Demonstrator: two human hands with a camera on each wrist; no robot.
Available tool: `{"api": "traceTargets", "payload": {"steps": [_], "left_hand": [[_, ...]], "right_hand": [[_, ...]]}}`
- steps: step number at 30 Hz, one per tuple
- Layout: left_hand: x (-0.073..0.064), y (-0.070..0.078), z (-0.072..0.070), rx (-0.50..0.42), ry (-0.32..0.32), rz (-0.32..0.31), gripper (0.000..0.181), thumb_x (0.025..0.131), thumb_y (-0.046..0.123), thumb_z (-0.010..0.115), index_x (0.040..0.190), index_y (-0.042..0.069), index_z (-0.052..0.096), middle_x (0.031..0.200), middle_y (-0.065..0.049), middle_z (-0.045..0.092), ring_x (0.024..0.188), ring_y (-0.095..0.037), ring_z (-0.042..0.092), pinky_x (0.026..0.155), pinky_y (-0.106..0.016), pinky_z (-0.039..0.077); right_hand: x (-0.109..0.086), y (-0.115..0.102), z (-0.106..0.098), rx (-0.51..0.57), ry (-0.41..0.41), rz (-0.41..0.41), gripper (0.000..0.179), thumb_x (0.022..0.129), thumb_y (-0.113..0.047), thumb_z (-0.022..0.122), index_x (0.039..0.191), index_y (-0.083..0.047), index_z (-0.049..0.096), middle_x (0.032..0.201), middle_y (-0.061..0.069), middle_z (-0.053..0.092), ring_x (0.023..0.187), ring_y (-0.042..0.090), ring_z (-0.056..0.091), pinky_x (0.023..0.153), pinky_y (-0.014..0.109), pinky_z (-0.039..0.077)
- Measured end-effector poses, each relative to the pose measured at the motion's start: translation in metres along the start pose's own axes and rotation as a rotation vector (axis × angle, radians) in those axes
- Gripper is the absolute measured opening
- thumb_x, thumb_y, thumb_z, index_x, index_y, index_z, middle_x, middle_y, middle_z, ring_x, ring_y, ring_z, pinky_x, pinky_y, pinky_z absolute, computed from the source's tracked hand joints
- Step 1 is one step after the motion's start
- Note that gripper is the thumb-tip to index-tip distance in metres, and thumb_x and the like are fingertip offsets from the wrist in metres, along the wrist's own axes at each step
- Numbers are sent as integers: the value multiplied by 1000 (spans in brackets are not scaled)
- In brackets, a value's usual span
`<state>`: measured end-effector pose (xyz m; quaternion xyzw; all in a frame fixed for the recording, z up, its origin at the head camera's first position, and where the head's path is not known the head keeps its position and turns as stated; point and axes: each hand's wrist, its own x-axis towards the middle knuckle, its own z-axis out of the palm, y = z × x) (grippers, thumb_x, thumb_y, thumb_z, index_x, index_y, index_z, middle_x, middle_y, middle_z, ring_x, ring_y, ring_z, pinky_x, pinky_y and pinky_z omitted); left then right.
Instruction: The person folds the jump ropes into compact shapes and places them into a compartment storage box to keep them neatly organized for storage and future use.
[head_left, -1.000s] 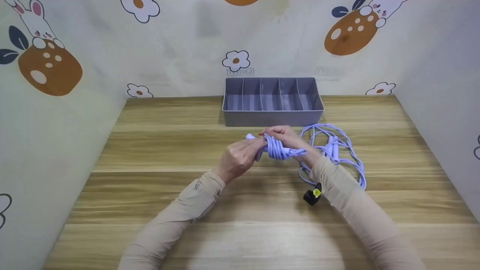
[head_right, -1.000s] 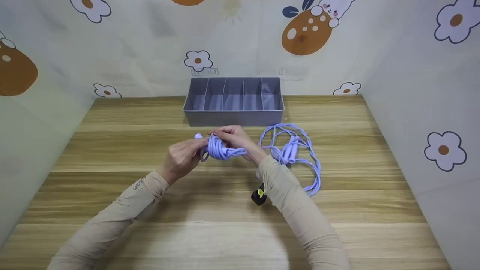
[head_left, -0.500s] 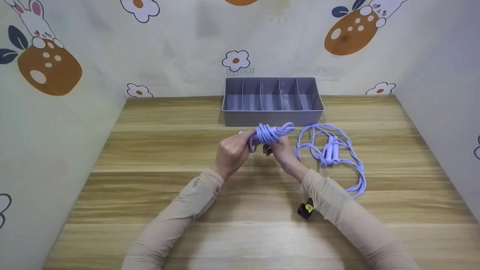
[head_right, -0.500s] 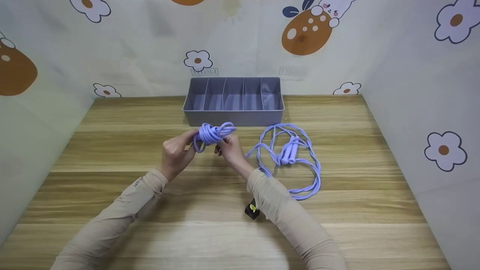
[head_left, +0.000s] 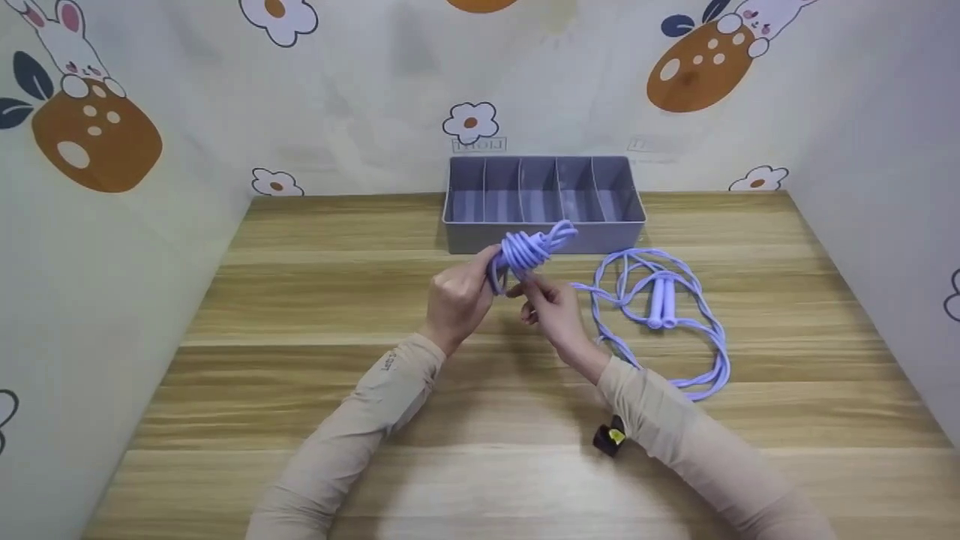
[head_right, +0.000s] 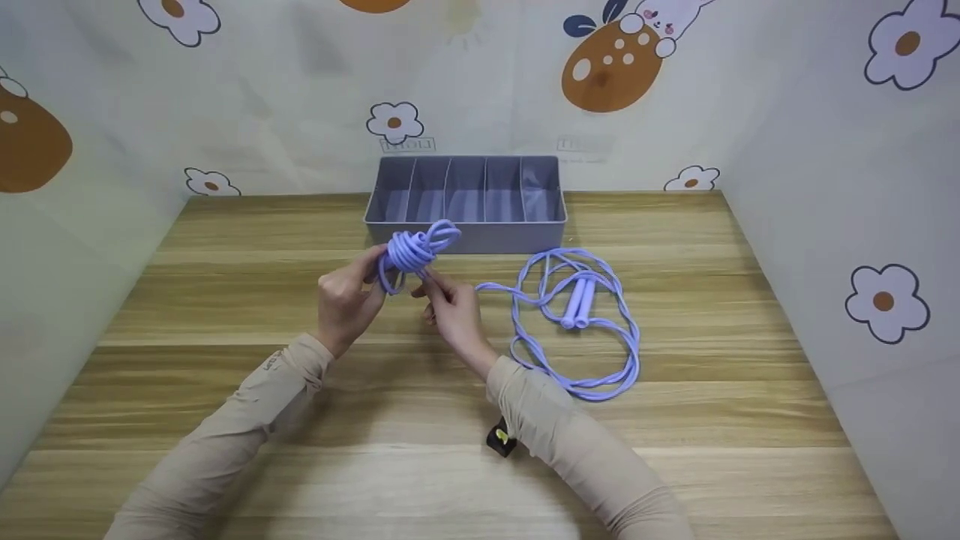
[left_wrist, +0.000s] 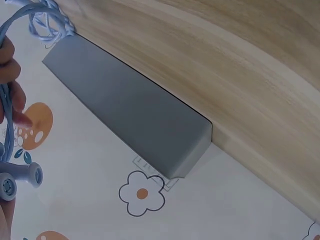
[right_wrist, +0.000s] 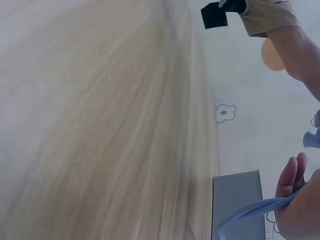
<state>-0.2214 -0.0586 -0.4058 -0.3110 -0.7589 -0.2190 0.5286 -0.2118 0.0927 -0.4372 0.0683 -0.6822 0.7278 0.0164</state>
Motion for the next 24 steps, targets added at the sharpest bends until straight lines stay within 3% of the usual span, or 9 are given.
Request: {"api": "traceTargets", "payload": {"steps": [3, 7, 15, 17, 21, 24], "left_hand": [[2, -4, -3, 26, -2, -23, 31, 66, -8, 64, 97, -4, 61, 71, -12, 67, 45, -16, 55, 40, -26, 46], [3, -8, -6, 42, -9, -27, 30, 67, -8, 64, 97, -5, 60, 79, -15, 68, 52, -20, 61, 44, -28, 49], [4, -13, -10, 60, 14, -52, 29, 68, -7, 65, 96, -4, 60, 66, -13, 65, 41, -17, 51, 36, -27, 43], [4, -12, -10, 58, 21, -65, 28, 69, -5, 66, 96, -4, 60, 64, -12, 64, 40, -16, 50, 35, -27, 42], [7, -12, -10, 55, 25, -103, 30, 70, -1, 69, 98, -4, 59, 66, -13, 65, 42, -17, 52, 36, -28, 44], [8, -14, -10, 66, 23, -152, 33, 68, -2, 70, 99, -4, 59, 70, -15, 66, 43, -19, 53, 38, -30, 45]], "right_hand": [[-4, -1, -4, -14, -19, 20, 29, 93, -5, 47, 117, 8, 55, 69, -2, 63, 46, 4, 49, 46, 16, 45], [-8, -3, -10, -66, -31, 2, 28, 92, -3, 49, 116, 9, 55, 65, 1, 61, 44, 5, 47, 45, 17, 46], [-20, -26, -20, -168, -43, -41, 27, 91, 1, 47, 115, 12, 55, 72, 14, 62, 49, 8, 49, 45, 17, 43], [-23, -28, -20, -194, -70, -56, 24, 92, 1, 46, 108, 13, 59, 71, 17, 61, 50, 10, 50, 46, 18, 44], [-27, -20, -19, -237, -134, -98, 26, 93, -3, 46, 111, 11, 59, 73, 19, 61, 52, 9, 51, 46, 19, 43], [-30, -13, -18, -231, -174, -122, 31, 93, -2, 45, 121, 10, 51, 76, 19, 61, 55, 8, 51, 48, 20, 43]]}}
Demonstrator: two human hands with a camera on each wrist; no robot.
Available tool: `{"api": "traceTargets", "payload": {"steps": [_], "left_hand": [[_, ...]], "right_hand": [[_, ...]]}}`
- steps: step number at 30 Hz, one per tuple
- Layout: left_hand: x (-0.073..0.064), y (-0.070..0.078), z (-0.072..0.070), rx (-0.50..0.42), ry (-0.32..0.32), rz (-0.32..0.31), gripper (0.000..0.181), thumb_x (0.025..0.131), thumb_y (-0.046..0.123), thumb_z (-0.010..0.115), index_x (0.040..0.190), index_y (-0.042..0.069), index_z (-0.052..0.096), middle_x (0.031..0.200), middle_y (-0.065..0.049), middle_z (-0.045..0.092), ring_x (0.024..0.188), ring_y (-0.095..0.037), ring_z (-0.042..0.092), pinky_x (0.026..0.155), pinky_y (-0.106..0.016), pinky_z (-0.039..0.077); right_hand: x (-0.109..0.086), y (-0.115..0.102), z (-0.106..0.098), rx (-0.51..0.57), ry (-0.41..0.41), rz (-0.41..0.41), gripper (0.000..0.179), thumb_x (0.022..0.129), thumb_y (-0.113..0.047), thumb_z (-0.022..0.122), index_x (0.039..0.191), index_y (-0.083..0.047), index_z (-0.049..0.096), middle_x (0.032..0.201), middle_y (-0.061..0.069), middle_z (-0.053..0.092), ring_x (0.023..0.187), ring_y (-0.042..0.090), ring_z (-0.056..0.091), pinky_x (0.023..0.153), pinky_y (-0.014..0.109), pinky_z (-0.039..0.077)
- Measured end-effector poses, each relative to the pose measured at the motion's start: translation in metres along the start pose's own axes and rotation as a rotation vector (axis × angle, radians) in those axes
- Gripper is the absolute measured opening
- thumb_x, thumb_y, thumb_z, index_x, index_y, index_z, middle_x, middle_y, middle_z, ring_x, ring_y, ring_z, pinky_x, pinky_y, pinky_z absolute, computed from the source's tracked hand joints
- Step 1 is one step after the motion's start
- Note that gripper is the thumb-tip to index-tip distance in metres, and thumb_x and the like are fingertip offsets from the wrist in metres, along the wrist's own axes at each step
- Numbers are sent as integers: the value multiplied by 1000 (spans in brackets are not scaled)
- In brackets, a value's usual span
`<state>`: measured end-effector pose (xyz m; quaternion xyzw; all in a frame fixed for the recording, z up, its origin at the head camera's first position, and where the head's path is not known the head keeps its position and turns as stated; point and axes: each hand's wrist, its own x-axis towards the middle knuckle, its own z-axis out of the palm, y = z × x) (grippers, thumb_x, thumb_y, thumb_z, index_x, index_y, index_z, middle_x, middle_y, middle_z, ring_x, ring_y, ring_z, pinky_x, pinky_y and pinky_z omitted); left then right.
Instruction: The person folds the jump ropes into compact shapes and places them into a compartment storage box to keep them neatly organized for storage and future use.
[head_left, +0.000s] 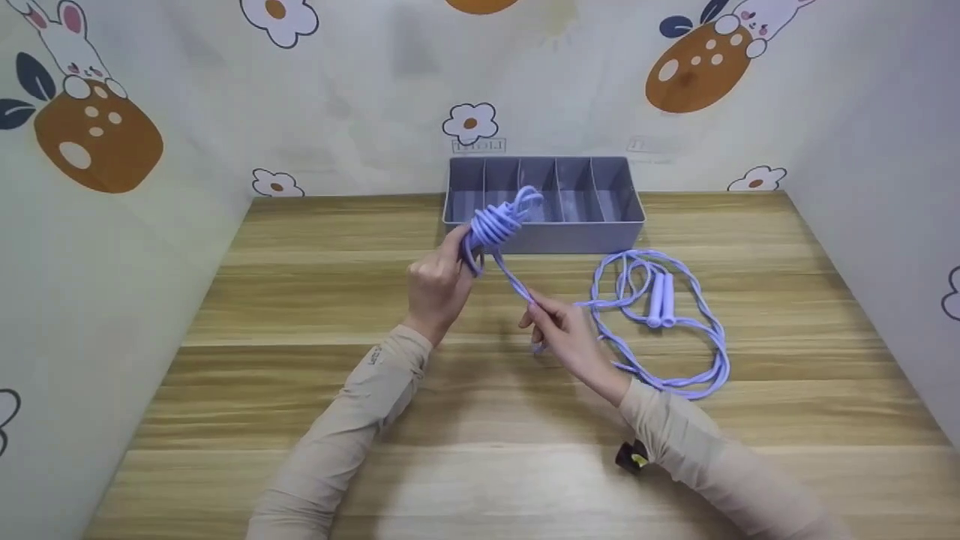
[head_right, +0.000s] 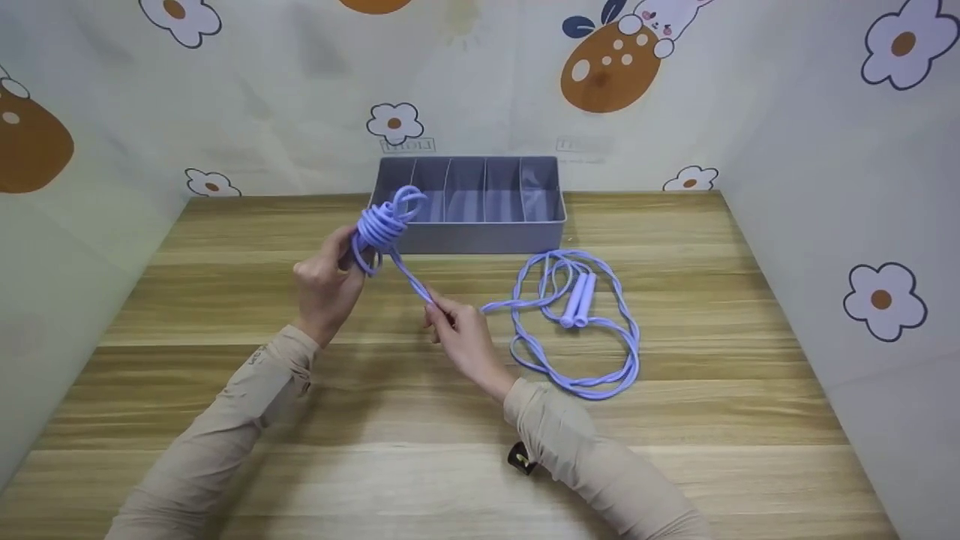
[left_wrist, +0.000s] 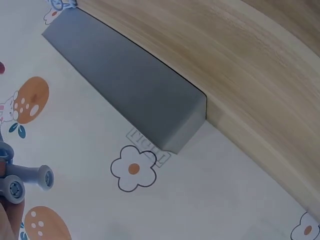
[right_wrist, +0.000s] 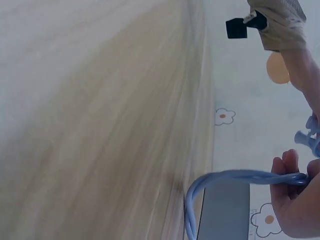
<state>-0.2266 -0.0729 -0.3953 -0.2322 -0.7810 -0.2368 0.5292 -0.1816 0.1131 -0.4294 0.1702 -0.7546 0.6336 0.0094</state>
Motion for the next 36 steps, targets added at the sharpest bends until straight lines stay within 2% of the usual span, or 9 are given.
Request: {"api": "traceTargets", "payload": {"steps": [3, 6, 12, 17, 22, 26, 29, 36], "left_hand": [[1, -3, 0, 18, -10, -38, 36, 66, -4, 70, 100, -4, 59, 68, -15, 65, 39, -18, 50, 36, -30, 43], [1, -5, -1, 34, -32, -61, 37, 65, -5, 68, 100, -5, 58, 63, -15, 64, 37, -17, 47, 35, -30, 42], [1, -11, -3, 31, -72, -114, 39, 65, -7, 67, 102, -6, 56, 68, -18, 65, 42, -21, 55, 39, -32, 47], [1, -16, -6, 33, -87, -156, 38, 67, -7, 66, 103, -6, 56, 69, -19, 65, 45, -24, 57, 41, -34, 47], [1, -23, -9, 58, -110, -191, 37, 69, -7, 63, 105, -4, 56, 67, -18, 65, 46, -26, 57, 41, -36, 47], [-2, -26, -10, 110, -116, -176, 36, 69, -7, 62, 104, -4, 56, 58, -15, 60, 41, -23, 52, 38, -36, 44], [-4, -27, -10, 165, -143, -156, 34, 71, -4, 64, 105, -4, 56, 55, -14, 58, 39, -22, 50, 36, -35, 42], [-8, -24, -9, 260, -255, -93, 36, 72, -2, 65, 107, -5, 56, 66, -17, 64, 41, -23, 53, 35, -33, 43]], "right_hand": [[-3, 2, 4, 32, -14, -15, 32, 92, 0, 45, 122, 13, 48, 75, 20, 61, 55, 5, 51, 49, 20, 44], [-7, 2, 6, 56, -22, 4, 33, 91, 1, 46, 121, 15, 48, 73, 19, 61, 56, 5, 51, 50, 18, 45], [-11, -3, 9, 79, -53, 59, 36, 91, 1, 47, 125, 14, 44, 76, 13, 60, 56, 6, 50, 54, 18, 44], [-14, -5, 7, 49, -36, 62, 37, 89, 2, 50, 123, 14, 46, 79, 18, 63, 58, 5, 53, 56, 18, 47], [-18, -12, 1, -14, -32, 44, 34, 82, 3, 60, 115, 13, 54, 84, 24, 64, 63, 7, 58, 56, 17, 49], [-22, -18, -3, -97, -58, 26, 38, 78, 5, 64, 115, 10, 56, 89, 22, 66, 74, 18, 64, 59, 18, 52], [-24, -20, -6, -158, -89, -21, 40, 77, 5, 65, 116, 8, 57, 91, 19, 67, 80, 24, 65, 63, 21, 54], [-26, -38, -12, -310, -162, -148, 34, 81, 2, 62, 115, 5, 59, 93, 13, 68, 80, 19, 65, 62, 23, 54]]}}
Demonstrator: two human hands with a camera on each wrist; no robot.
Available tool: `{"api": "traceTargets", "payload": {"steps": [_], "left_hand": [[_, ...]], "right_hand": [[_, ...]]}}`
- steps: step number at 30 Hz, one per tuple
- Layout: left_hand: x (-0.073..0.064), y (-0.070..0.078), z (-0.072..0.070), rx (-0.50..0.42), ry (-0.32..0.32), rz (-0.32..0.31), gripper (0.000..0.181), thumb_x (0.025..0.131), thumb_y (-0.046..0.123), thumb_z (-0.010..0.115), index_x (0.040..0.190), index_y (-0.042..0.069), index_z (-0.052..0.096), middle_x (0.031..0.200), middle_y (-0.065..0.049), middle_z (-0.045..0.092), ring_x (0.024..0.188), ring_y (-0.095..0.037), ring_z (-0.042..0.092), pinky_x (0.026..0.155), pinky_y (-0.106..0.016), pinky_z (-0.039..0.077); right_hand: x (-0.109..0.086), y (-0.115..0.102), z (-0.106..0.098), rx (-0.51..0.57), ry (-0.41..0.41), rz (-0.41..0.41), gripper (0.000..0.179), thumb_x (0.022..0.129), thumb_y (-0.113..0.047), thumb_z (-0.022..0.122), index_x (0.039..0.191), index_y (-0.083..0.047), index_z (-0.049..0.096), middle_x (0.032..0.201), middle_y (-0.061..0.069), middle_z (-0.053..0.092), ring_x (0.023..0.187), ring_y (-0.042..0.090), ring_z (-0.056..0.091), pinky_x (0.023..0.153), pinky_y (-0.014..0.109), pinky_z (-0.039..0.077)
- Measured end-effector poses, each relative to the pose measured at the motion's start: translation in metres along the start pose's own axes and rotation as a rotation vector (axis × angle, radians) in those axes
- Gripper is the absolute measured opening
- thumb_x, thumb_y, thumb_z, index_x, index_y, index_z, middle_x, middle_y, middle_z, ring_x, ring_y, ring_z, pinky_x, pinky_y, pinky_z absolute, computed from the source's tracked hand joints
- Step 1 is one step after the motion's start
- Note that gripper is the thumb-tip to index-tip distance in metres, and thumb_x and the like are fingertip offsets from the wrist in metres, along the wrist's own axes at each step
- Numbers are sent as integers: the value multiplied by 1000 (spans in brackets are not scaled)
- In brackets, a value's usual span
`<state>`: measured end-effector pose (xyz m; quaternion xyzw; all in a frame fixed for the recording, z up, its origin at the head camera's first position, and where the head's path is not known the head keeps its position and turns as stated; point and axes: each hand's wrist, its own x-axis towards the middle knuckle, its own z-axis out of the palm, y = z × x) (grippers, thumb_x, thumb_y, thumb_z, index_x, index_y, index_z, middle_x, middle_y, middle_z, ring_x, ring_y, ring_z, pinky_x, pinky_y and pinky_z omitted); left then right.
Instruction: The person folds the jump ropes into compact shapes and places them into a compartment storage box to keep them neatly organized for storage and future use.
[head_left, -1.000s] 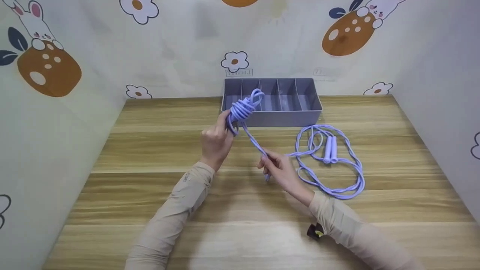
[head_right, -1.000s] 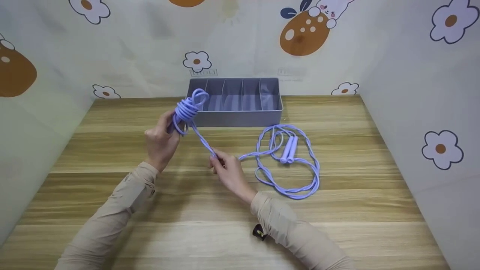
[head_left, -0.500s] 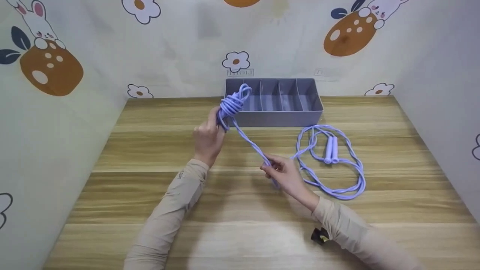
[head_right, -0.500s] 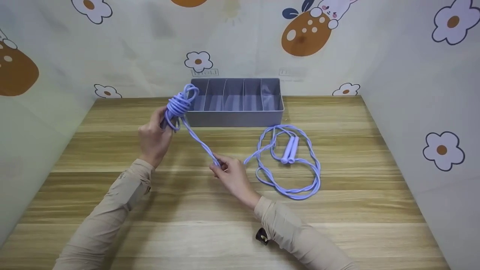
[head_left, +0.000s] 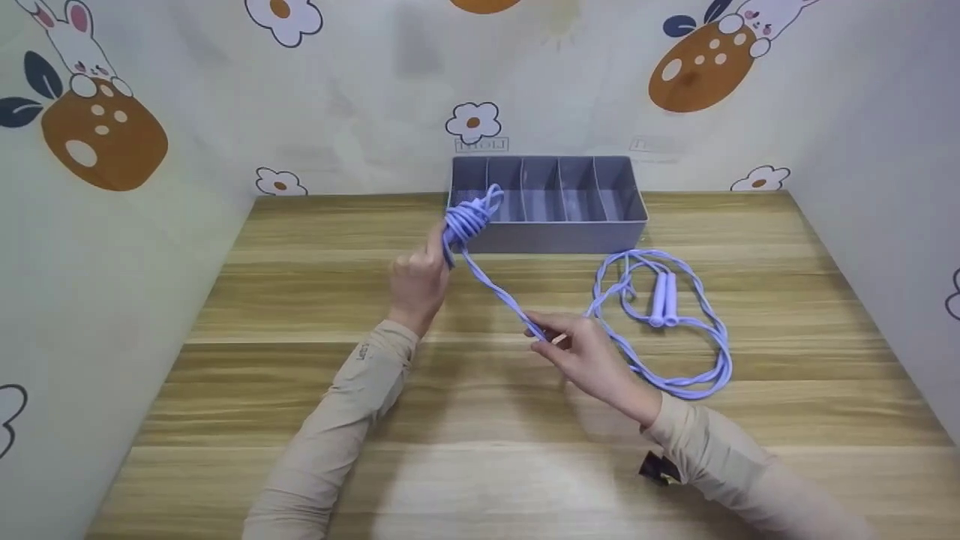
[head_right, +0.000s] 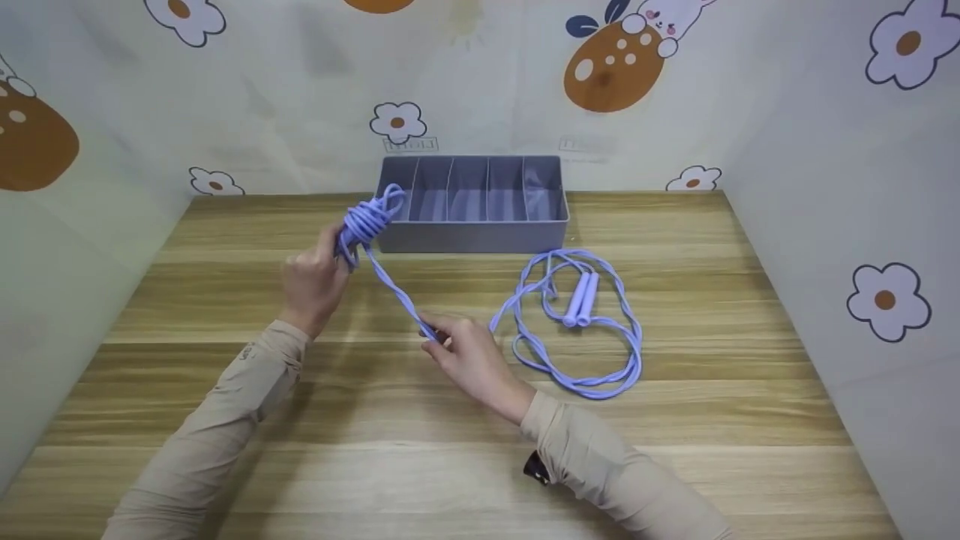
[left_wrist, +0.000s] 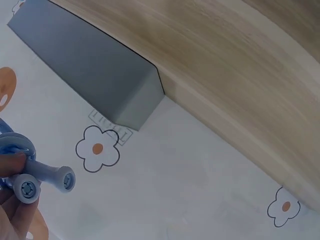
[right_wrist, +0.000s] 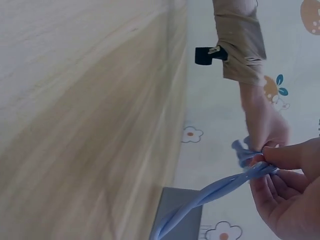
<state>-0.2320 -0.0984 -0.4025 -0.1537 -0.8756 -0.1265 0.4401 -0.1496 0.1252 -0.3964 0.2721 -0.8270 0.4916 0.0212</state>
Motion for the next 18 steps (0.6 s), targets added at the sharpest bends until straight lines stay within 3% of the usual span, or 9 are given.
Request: {"api": "traceTargets", "payload": {"steps": [4, 8, 13, 18], "left_hand": [[-2, 3, 2, 42, -13, 65, 33, 71, -1, 68, 103, -4, 58, 74, -17, 67, 45, -23, 57, 37, -32, 46], [-4, 8, 6, 85, -14, 138, 32, 68, 0, 72, 99, -3, 61, 77, -14, 67, 51, -22, 59, 38, -30, 47], [-10, 16, 10, 121, -20, 254, 24, 72, -1, 67, 95, 0, 62, 78, -9, 67, 54, -20, 59, 40, -29, 47], [-17, 22, 14, 118, -60, 345, 19, 75, 1, 64, 94, 0, 61, 79, -8, 67, 60, -18, 62, 42, -28, 49]], "right_hand": [[2, -10, -8, -71, -17, -49, 31, 83, 1, 60, 114, 4, 60, 93, 13, 68, 74, 16, 63, 60, 23, 52], [8, -20, -15, -153, 5, -160, 26, 83, 2, 60, 109, 2, 64, 91, 10, 68, 73, 14, 61, 61, 23, 51], [17, -27, -26, -265, 39, -308, 24, 83, 3, 60, 105, -2, 67, 94, 6, 69, 84, 15, 61, 71, 28, 50], [25, -28, -34, -324, 28, -378, 22, 83, 3, 59, 102, -2, 68, 93, 6, 69, 83, 16, 60, 72, 28, 50]]}}
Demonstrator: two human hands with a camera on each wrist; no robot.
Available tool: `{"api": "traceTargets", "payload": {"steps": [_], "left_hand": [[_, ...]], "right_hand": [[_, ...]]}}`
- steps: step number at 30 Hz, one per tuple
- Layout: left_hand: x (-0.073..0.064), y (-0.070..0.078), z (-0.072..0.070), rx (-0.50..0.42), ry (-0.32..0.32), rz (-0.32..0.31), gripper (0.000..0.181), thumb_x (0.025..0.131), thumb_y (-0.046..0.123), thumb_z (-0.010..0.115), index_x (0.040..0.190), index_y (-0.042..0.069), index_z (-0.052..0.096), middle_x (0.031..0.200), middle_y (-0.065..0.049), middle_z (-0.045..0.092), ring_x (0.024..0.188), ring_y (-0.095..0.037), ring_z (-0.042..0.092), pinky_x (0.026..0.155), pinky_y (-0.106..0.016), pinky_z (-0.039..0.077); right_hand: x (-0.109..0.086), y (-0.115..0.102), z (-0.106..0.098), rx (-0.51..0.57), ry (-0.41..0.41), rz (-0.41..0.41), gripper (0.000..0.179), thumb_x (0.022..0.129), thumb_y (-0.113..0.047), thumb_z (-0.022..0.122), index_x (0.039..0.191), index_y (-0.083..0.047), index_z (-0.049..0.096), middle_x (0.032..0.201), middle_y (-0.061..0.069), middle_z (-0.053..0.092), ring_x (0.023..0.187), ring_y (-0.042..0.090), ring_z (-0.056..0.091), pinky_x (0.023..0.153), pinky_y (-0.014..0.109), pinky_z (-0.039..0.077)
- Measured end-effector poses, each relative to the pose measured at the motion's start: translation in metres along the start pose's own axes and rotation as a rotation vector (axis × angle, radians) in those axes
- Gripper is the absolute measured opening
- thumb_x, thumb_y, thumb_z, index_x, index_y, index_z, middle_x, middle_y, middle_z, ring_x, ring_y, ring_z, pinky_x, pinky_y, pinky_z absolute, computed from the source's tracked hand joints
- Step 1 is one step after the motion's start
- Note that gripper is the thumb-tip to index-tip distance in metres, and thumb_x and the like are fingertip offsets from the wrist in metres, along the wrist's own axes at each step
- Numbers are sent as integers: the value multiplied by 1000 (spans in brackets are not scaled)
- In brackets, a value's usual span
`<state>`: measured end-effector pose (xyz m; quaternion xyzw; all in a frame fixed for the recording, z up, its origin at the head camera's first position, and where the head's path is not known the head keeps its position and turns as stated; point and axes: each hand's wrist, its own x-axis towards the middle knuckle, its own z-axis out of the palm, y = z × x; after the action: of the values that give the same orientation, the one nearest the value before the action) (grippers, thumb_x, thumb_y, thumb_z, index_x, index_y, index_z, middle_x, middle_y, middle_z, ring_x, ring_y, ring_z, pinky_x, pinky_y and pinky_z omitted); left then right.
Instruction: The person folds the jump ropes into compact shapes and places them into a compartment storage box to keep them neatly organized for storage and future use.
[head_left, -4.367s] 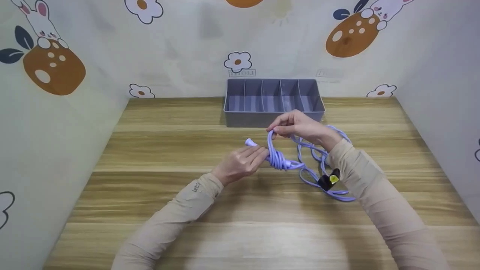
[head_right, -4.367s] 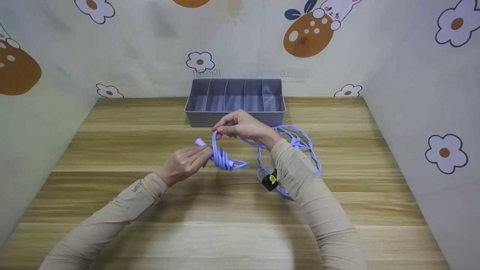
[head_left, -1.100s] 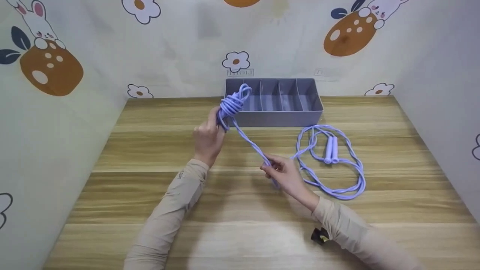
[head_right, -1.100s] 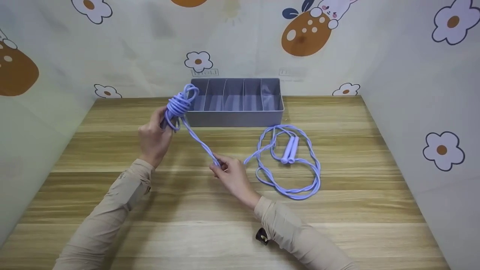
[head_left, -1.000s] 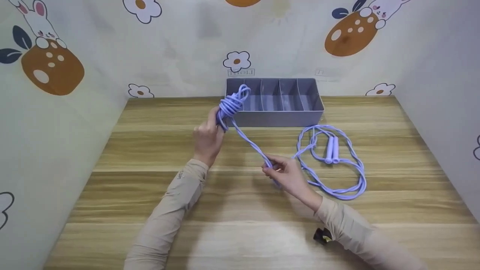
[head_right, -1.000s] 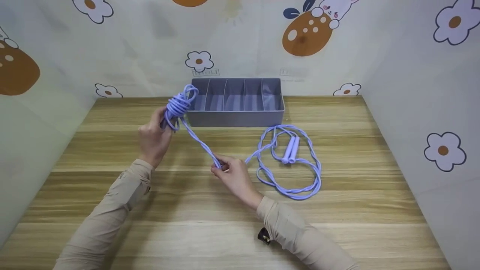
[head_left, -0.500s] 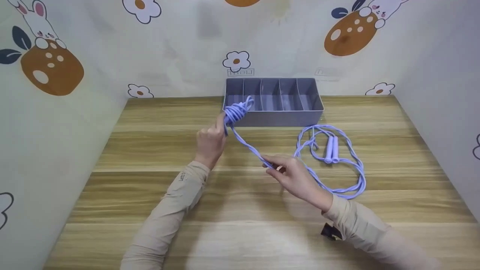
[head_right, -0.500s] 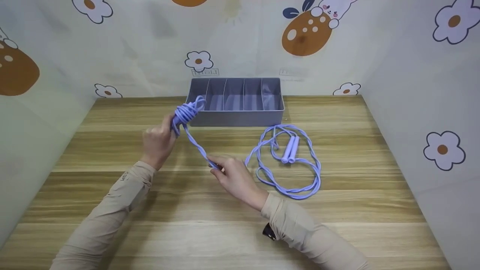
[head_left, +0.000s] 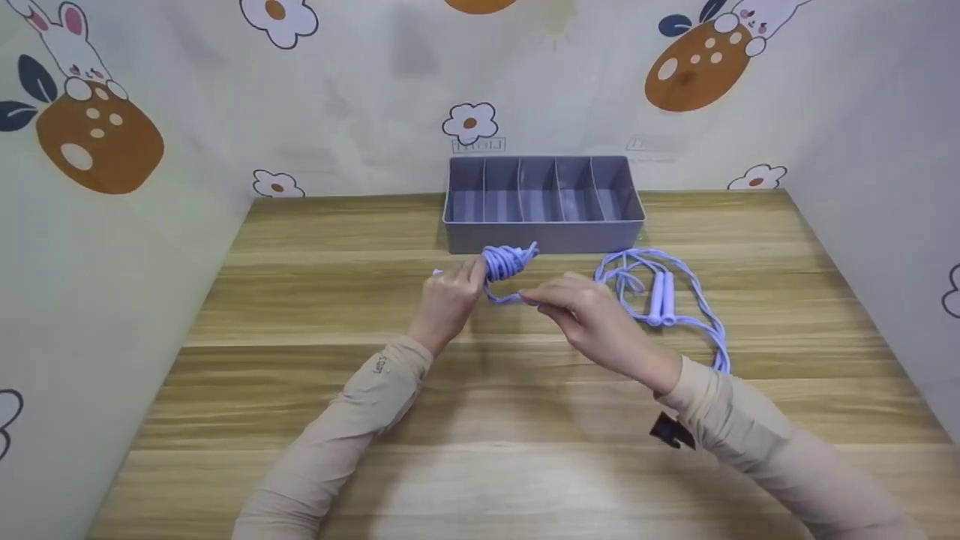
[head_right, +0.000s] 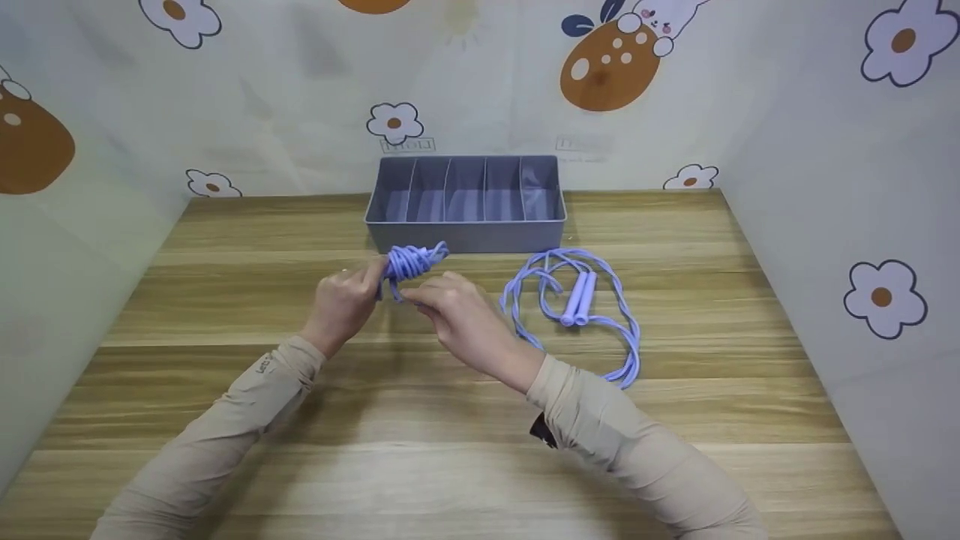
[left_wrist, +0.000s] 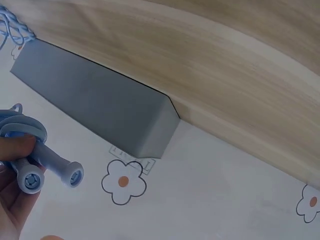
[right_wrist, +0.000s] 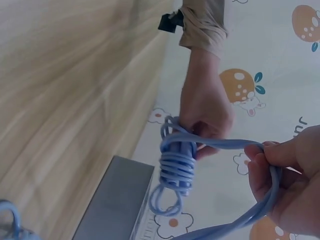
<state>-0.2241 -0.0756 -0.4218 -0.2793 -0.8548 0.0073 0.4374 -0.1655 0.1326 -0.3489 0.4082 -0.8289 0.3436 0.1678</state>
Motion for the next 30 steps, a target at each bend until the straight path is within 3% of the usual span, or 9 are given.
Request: {"api": "traceTargets", "payload": {"steps": [10, 16, 25, 30], "left_hand": [[-7, 13, -4, -18, -42, 199, 21, 75, -1, 61, 96, 2, 61, 77, -6, 64, 64, -15, 61, 47, -25, 51], [-6, 16, -8, -38, -52, 268, 22, 75, 2, 63, 97, 2, 62, 85, -8, 67, 73, -16, 64, 55, -25, 53], [-6, 20, -11, -45, 8, 363, 19, 78, 8, 63, 97, 6, 64, 89, -5, 67, 78, -14, 64, 60, -23, 53], [-5, 24, -12, -95, 79, 417, 18, 81, 13, 63, 96, 5, 65, 90, -5, 69, 79, -15, 65, 65, -23, 54]], "right_hand": [[17, 11, -8, -27, -24, -45, 17, 83, 2, 58, 97, 2, 68, 90, 9, 66, 81, 20, 57, 70, 30, 48], [26, 22, -14, -24, -33, -28, 15, 85, 1, 58, 94, 1, 69, 87, 8, 65, 83, 20, 56, 71, 30, 48], [36, 40, -17, 10, -28, -12, 15, 86, 0, 57, 92, 0, 70, 86, 8, 66, 83, 20, 58, 71, 30, 48], [39, 54, -15, 54, -14, 12, 13, 84, -1, 58, 90, -1, 70, 86, 7, 67, 82, 19, 58, 68, 28, 46]]}}
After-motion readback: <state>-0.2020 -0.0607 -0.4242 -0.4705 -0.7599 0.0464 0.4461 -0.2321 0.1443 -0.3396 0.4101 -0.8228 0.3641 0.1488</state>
